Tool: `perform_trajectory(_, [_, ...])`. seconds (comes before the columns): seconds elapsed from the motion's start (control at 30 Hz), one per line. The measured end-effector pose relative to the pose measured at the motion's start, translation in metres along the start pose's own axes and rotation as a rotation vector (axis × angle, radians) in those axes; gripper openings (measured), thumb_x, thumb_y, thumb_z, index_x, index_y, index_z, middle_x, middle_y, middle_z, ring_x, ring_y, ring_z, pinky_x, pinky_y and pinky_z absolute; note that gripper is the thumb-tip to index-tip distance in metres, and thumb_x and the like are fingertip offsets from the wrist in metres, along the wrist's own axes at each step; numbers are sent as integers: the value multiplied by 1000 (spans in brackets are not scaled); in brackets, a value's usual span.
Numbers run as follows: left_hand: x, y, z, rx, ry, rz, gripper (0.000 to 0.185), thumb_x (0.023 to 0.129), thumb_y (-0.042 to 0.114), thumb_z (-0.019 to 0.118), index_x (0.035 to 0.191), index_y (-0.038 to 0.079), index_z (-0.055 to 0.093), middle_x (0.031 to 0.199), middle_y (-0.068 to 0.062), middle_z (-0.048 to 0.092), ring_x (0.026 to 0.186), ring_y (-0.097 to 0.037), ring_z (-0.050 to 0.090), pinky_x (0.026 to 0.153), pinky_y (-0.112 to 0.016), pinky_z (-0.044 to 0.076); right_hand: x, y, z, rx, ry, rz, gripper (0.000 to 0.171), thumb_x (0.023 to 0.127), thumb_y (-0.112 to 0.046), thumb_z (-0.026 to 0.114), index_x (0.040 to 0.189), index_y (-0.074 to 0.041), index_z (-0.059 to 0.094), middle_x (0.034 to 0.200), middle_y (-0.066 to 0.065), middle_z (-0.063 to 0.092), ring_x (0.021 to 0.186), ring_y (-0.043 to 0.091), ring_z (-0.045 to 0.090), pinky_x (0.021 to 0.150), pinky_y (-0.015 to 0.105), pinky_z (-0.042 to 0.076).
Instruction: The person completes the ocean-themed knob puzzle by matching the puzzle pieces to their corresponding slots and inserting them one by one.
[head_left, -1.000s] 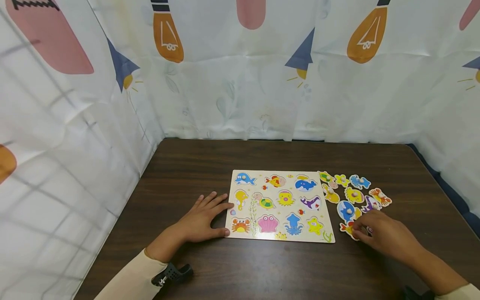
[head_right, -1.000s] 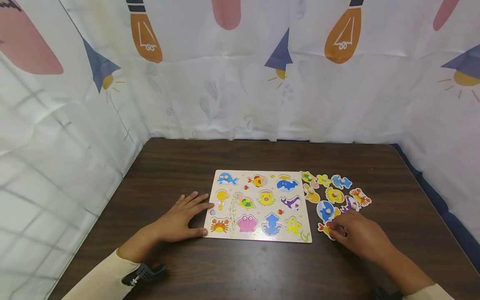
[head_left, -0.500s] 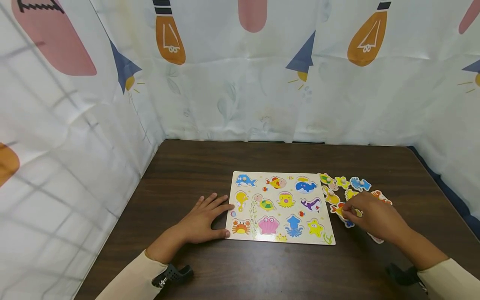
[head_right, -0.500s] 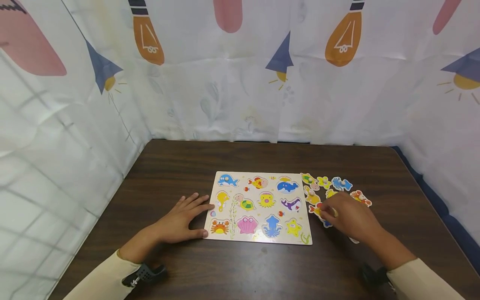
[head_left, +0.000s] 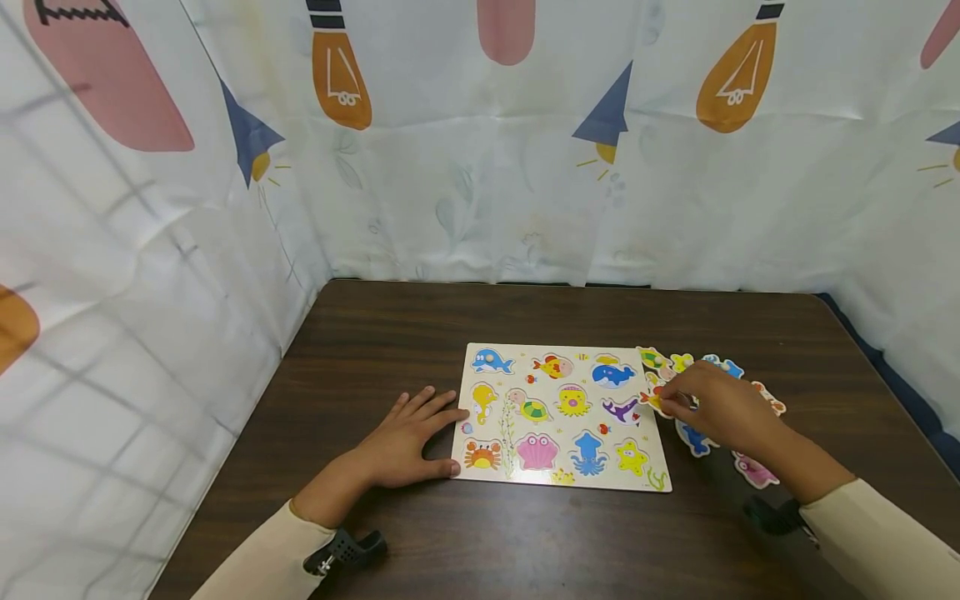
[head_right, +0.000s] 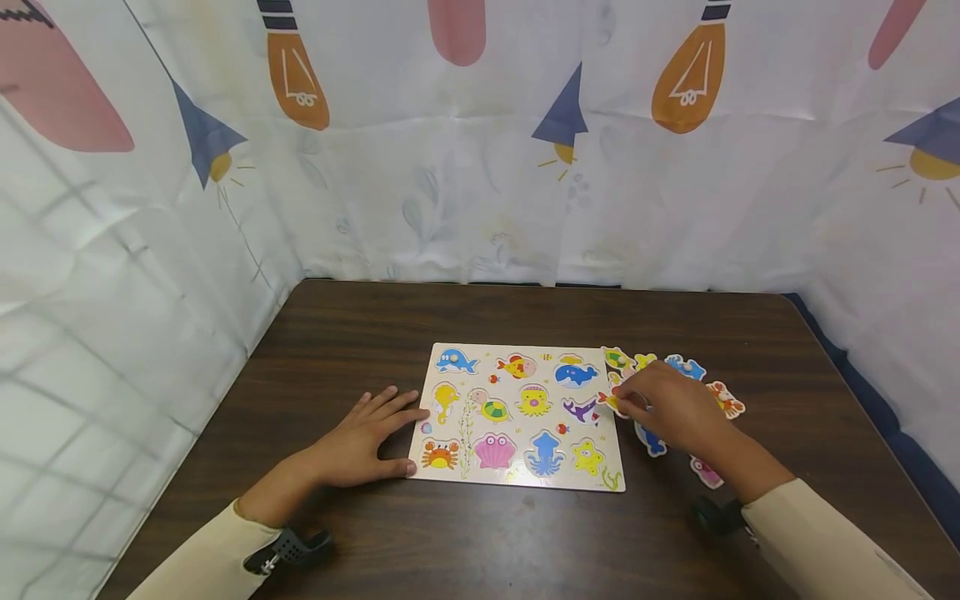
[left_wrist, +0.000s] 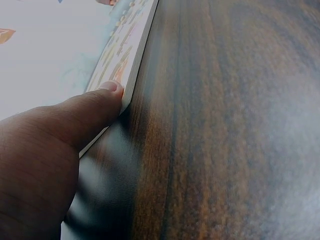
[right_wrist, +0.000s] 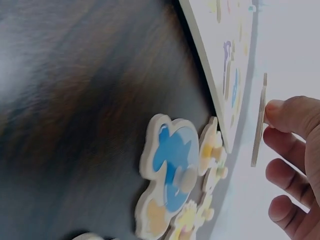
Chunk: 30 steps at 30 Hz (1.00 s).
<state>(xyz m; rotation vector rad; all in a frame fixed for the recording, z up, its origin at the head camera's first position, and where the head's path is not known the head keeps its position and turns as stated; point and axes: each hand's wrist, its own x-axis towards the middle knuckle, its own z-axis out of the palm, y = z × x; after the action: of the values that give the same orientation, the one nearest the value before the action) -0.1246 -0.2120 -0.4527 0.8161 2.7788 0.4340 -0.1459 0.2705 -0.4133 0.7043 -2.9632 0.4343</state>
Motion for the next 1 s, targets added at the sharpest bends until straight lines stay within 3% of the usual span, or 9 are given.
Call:
perform_trajectory(0.5, [0, -1, 1, 5, -2, -4, 80, 89, 70, 64, 157, 35, 42, 167, 2, 27, 155, -32, 13, 121, -62, 6, 25, -8, 7, 18, -7, 23, 12, 88, -25, 84, 99, -21, 83, 100, -4, 73, 94, 19, 61, 60, 31, 52])
perform_trajectory(1.0, [0, 0, 1, -2, -2, -9, 80, 88, 69, 65, 157, 35, 42, 167, 2, 27, 155, -32, 14, 121, -62, 5, 50, -19, 13, 15, -38, 8, 13, 89, -27, 83, 100, -22, 83, 103, -4, 73, 101, 21, 60, 71, 39, 58])
